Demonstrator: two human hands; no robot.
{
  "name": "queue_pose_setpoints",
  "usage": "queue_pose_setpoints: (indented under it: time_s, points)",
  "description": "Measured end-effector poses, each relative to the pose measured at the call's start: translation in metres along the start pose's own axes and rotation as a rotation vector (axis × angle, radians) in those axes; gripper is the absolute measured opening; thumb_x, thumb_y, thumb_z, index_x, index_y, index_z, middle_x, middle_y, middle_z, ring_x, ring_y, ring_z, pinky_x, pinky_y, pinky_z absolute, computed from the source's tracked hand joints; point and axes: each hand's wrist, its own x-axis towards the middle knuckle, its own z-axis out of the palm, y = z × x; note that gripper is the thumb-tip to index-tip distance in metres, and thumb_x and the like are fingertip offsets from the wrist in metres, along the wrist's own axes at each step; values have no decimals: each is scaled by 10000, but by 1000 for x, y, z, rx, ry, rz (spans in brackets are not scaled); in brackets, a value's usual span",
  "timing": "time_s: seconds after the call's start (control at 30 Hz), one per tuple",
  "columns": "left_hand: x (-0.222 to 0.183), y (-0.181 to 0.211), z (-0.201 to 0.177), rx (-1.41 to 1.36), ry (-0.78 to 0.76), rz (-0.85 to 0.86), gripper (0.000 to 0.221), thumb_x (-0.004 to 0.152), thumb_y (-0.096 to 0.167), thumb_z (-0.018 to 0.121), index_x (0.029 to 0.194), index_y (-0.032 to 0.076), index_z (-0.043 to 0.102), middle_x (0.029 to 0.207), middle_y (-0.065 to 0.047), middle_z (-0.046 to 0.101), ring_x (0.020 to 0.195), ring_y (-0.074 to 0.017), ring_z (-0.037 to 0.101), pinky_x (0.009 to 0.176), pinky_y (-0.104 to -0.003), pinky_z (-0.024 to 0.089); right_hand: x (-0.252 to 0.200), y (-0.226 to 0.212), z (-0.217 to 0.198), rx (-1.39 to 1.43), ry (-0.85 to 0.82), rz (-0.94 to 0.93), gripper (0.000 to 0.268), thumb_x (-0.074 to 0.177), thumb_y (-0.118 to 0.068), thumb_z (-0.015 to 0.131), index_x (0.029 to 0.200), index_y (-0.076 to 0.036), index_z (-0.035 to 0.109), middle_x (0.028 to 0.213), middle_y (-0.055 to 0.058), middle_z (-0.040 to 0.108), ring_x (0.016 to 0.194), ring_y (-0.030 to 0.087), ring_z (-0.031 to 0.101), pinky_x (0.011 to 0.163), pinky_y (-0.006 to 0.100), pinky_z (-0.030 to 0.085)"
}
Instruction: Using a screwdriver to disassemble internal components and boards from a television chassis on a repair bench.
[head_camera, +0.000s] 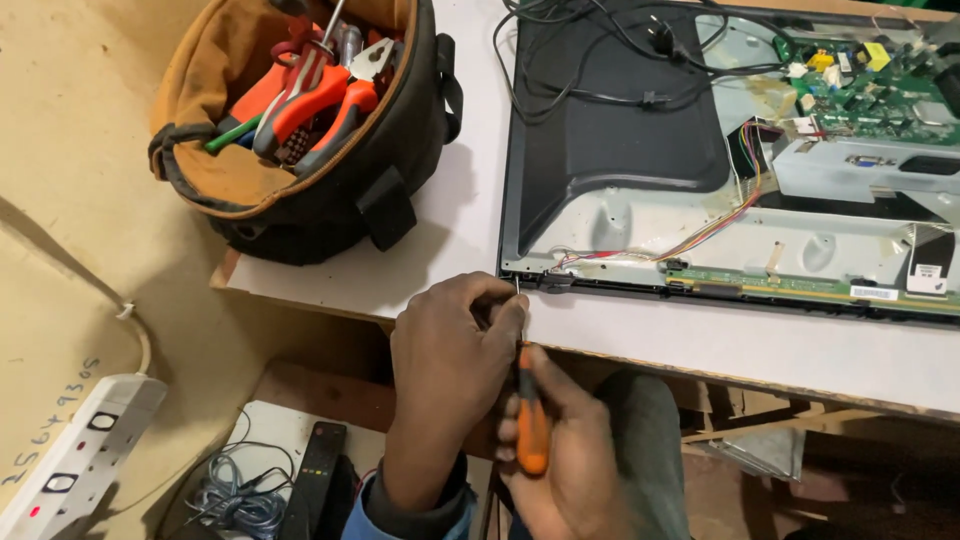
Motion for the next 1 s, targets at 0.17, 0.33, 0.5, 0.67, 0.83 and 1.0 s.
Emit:
queue_pose_setpoints:
  time_s: [0.17, 0.33, 0.5, 0.67, 0.83, 1.0]
  points:
    - [0, -2, 2, -12, 2, -5, 212, 805, 390, 653, 899, 283, 810, 805, 93, 796, 821, -220, 728, 761, -422, 514, 0, -2, 5, -10, -14, 37, 265, 944, -437, 697, 870, -190, 636, 600, -31, 489, 342, 24, 346, 303, 183, 184]
    - [1, -1, 2, -10, 2, -18, 184, 808, 384, 657, 846, 268, 794, 731, 104, 761, 774, -209, 713, 738, -420, 504, -7, -2, 4, 17, -3, 25, 210, 965, -368, 614, 904, -178, 681, 631, 45, 535, 433, 137, 438, 383, 260, 285]
    - [1, 0, 2, -31, -1, -38, 202, 837, 419, 678, 849, 255, 796, 714, 105, 754, 751, -185, 707, 732, -399, 509, -10, -5, 12, -63, 64, -68, 180, 919, -218, 691, 1044, -217, 562, 819, -44, 471, 487, 66, 342, 384, 203, 206]
    - [2, 0, 2, -27, 7, -15, 202, 828, 394, 650, 824, 250, 791, 704, 106, 747, 729, -190, 700, 713, -402, 500, -1, -4, -3, 23, -64, -10, 238, 1030, -365, 530, 929, -178, 638, 611, 63, 489, 394, 162, 393, 364, 296, 272]
    - [2, -1, 1, -59, 6, -26, 220, 813, 400, 654, 850, 255, 816, 719, 76, 773, 739, -186, 715, 714, -396, 514, -13, -3, 16, -21, 43, -91, 121, 947, -248, 720, 936, -179, 622, 699, -5, 532, 497, 98, 459, 417, 240, 327]
    - [4, -3, 1, -65, 15, -22, 204, 812, 403, 671, 827, 248, 802, 669, 108, 739, 691, -189, 702, 700, -397, 508, -5, -7, 5, 71, -77, 1, 331, 978, -422, 576, 823, -134, 624, 643, 79, 546, 370, 147, 416, 368, 281, 285]
